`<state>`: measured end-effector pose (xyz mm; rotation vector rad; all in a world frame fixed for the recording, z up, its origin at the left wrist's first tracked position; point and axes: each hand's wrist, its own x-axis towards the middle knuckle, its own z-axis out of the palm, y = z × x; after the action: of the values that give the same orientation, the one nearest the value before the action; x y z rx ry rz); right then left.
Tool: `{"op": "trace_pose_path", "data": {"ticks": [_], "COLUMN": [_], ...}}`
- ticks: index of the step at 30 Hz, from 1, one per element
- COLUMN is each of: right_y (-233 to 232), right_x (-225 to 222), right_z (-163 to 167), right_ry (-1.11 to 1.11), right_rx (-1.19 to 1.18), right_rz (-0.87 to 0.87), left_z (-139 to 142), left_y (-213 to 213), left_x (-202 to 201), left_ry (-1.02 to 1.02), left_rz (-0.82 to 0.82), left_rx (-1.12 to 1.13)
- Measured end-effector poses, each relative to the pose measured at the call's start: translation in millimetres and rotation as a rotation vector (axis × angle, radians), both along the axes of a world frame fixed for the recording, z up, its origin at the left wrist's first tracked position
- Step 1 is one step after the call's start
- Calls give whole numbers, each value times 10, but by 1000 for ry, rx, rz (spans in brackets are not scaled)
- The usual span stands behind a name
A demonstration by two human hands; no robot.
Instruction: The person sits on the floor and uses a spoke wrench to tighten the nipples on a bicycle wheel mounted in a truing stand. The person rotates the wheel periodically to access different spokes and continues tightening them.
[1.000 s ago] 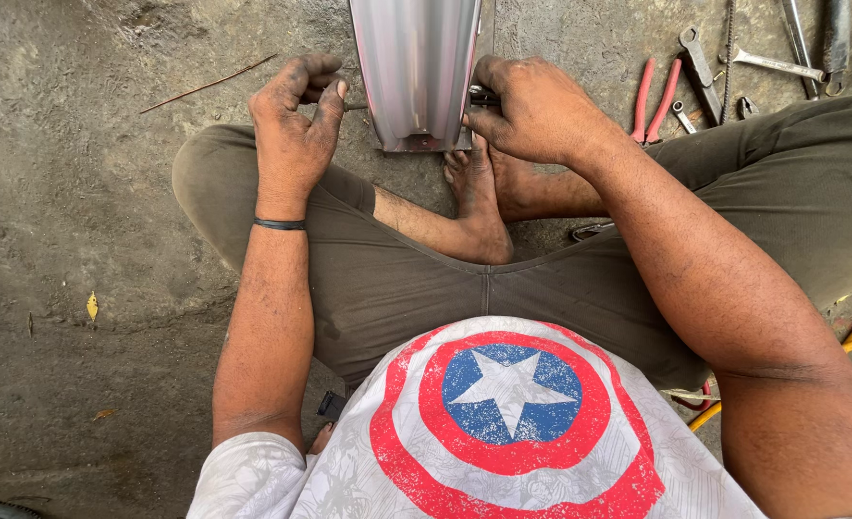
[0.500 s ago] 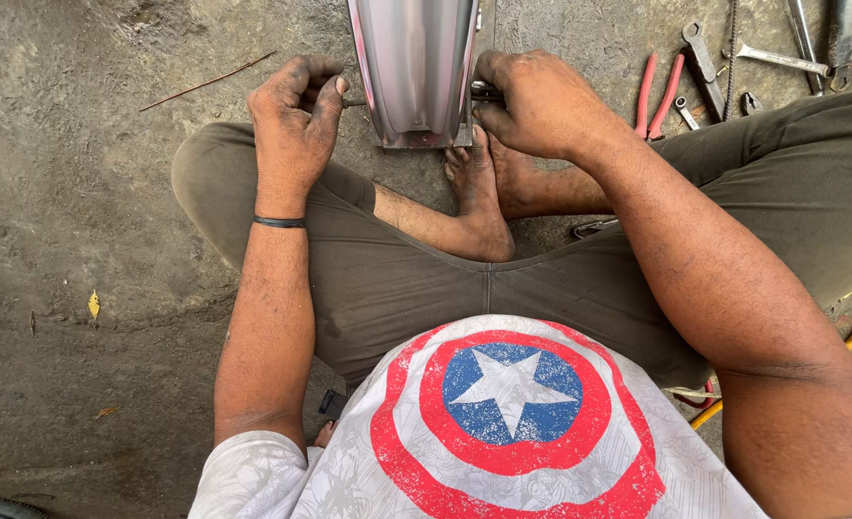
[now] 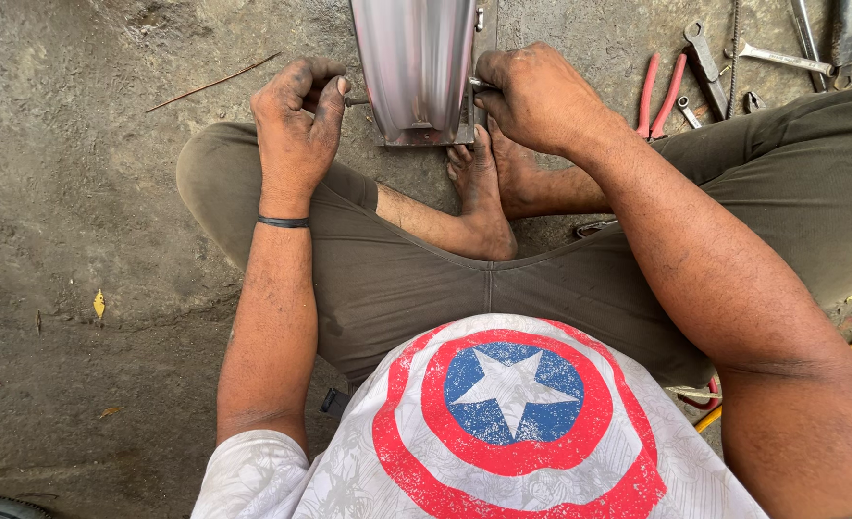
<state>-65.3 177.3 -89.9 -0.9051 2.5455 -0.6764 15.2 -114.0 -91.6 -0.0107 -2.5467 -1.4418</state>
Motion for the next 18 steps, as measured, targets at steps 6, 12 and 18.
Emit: {"op": "trace_pose_path", "data": {"ticks": [6, 12, 18], "right_y": [2, 2, -20], "right_x": [2, 3, 1], "right_z": [-18, -6, 29], "right_ry": [31, 60, 25], "right_rx": [33, 54, 92], "right_rz": [8, 3, -5], "left_z": [298, 525, 555], "left_y": [105, 411, 473], "left_x": [169, 296, 247], "left_ry": [191, 173, 177], "left_rz": [-235, -242, -231], "left_rx": [-253, -191, -137]}}
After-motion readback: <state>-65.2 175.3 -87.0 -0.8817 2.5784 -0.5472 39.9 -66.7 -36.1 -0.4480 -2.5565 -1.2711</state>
